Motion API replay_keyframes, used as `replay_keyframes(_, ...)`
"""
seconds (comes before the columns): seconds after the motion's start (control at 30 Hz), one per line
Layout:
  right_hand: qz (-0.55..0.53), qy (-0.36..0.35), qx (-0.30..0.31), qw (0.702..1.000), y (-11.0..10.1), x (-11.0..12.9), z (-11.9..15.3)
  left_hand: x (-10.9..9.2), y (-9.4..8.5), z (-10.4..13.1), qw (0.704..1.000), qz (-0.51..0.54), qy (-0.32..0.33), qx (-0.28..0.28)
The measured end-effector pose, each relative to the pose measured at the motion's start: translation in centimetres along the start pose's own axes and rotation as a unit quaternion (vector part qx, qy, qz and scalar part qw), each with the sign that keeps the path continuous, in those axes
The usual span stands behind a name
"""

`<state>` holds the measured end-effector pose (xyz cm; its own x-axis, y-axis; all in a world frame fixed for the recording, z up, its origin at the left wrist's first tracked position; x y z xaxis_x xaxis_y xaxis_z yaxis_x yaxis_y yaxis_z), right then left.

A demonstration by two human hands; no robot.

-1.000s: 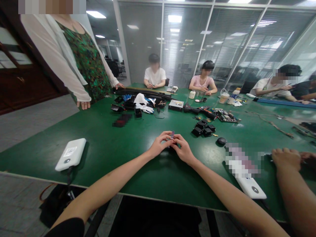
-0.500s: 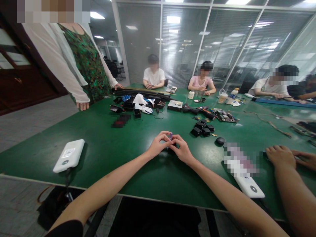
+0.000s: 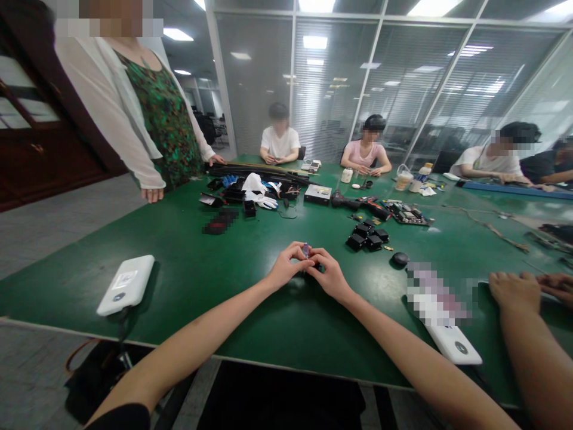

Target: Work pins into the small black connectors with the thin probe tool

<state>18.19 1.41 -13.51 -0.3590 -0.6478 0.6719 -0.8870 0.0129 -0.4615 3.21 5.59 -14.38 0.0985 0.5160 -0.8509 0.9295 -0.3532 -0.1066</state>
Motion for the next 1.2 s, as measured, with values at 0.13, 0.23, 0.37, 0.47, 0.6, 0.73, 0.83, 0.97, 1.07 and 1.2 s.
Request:
replay_keyframes(0.13, -0.007, 0.002, 0.003, 1.000, 0.0, 0.0, -0.2, 0.0, 0.2, 0.0, 0.999, 0.000, -0.005, 0.043)
replay_keyframes(0.23, -0.009, -0.009, 0.026, 1.000, 0.1, 0.5, -0.2, -0.5, 0.0, 0.0, 0.998, -0.020, 0.010, 0.052)
replay_keyframes(0.37, -0.003, -0.011, 0.028, 1.000, 0.0, 0.8, -0.1, -0.8, -0.3, 0.0, 0.999, -0.049, 0.011, 0.016)
replay_keyframes(0.47, 0.005, 0.002, 0.012, 1.000, -0.2, 0.4, -0.1, -0.7, -0.5, 0.0, 0.999, -0.041, 0.002, -0.008)
replay_keyframes(0.6, -0.002, 0.007, 0.000, 1.000, -0.2, 0.1, -0.1, -0.7, -0.4, 0.1, 1.000, -0.027, 0.000, -0.006)
replay_keyframes(0.73, -0.010, -0.003, 0.016, 1.000, -0.1, 0.6, -0.3, -0.9, -0.1, 0.0, 0.999, -0.025, 0.008, 0.045)
replay_keyframes(0.83, -0.007, -0.006, 0.024, 1.000, 0.0, 0.8, -0.3, -0.9, -0.2, -0.1, 0.997, -0.045, 0.021, 0.055)
replay_keyframes(0.97, 0.001, 0.003, 0.009, 1.000, -0.2, 0.5, -0.1, -0.5, -0.3, -0.1, 0.998, -0.059, 0.010, 0.017)
replay_keyframes(1.07, -0.005, 0.005, 0.005, 1.000, -0.2, 0.2, -0.1, -0.3, -0.2, 0.0, 0.999, -0.049, 0.005, 0.008)
replay_keyframes(1.2, -0.012, 0.005, 0.003, 1.000, -0.2, 0.1, -0.2, -0.4, 0.0, -0.1, 0.999, -0.030, -0.004, 0.037)
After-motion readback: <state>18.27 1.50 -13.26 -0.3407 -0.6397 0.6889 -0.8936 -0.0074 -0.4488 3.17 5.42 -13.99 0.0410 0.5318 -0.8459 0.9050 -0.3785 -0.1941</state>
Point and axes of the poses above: each hand's wrist, its own z-axis away from the middle knuckle, its own y-axis out of the palm, x = y × z, the point moved 5 cm from there along -z, towards the middle knuckle, and after that the axes turned 1 degree about x, right-handed, at the moved point
